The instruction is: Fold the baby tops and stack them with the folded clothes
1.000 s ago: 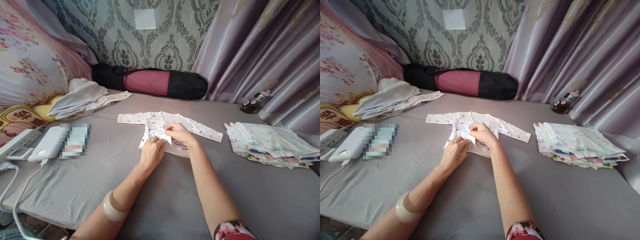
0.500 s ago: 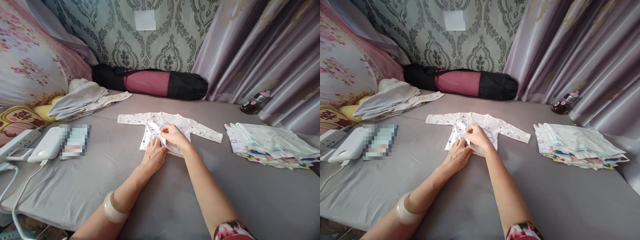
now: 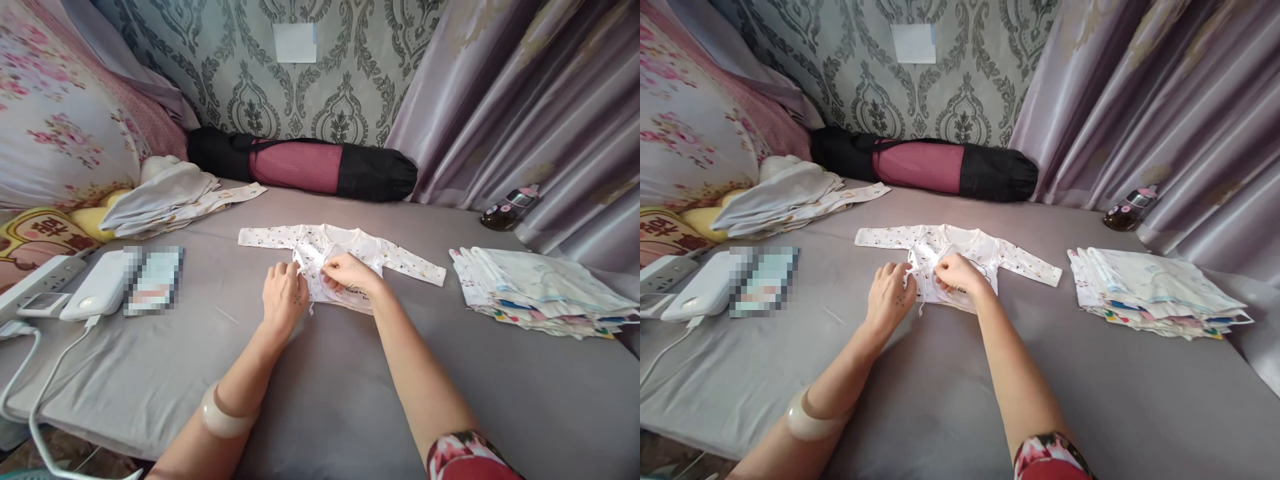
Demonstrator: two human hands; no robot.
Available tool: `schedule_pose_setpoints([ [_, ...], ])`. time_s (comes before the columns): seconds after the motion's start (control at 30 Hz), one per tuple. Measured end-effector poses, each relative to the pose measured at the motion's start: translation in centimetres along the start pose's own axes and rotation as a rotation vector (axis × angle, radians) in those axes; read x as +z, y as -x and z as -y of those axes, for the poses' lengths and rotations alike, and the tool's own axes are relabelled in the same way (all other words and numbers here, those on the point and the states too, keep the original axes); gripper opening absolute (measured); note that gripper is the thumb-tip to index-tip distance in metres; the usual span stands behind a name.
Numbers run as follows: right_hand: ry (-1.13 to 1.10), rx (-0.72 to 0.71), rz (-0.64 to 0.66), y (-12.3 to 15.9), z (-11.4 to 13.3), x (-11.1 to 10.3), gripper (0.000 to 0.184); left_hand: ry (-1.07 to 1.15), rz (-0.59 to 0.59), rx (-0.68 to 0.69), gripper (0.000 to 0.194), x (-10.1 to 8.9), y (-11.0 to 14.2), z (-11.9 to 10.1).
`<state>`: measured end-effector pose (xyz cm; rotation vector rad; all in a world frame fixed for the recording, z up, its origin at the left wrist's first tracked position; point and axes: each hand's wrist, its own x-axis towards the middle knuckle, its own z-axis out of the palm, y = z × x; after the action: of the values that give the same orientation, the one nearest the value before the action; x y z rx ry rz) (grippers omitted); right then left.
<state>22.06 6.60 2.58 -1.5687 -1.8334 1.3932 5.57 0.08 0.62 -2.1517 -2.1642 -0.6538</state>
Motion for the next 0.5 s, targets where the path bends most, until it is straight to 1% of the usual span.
schedule_pose_setpoints([
  [0.03, -0.007, 0.007, -0.036, -0.5, 0.2, -0.6, 0.011, -0.022, 0.017, -0.027, 0.027, 0.2, -0.1, 0.3],
  [0.1, 0.041, -0.007, -0.171, -1.9, 0.7, -1.8, 0.011, -0.039, 0.074, -0.064, 0.026, 0.6, -0.3, 0.9],
  [0.17, 0.19, 0.004, -0.293, -3.8, 1.2, -2.8, 0.011, -0.039, 0.123, -0.089, 0.025, 0.8, -0.4, 1.2],
  [0.2, 0.279, 0.034, -0.338, -4.8, 1.3, -3.1, 0.011, -0.037, 0.136, -0.102, 0.025, 0.8, -0.5, 1.3],
  [0.3, 0.481, 0.18, -0.342, -7.9, 1.6, -3.5, 0.004, -0.027, 0.158, -0.144, 0.024, 0.5, -0.5, 1.5],
  [0.33, 0.527, 0.222, -0.333, -8.7, 1.6, -3.5, 0.006, -0.019, 0.167, -0.156, 0.024, 0.3, -0.5, 1.5],
  [0.4, 0.589, 0.27, -0.325, -10.0, 1.7, -3.4, 0.019, 0.006, 0.19, -0.174, 0.024, 0.0, -0.5, 1.5],
  [0.5, 0.611, 0.281, -0.275, -11.0, 1.8, -3.3, 0.028, 0.056, 0.255, -0.194, 0.026, -0.4, -0.6, 1.4],
])
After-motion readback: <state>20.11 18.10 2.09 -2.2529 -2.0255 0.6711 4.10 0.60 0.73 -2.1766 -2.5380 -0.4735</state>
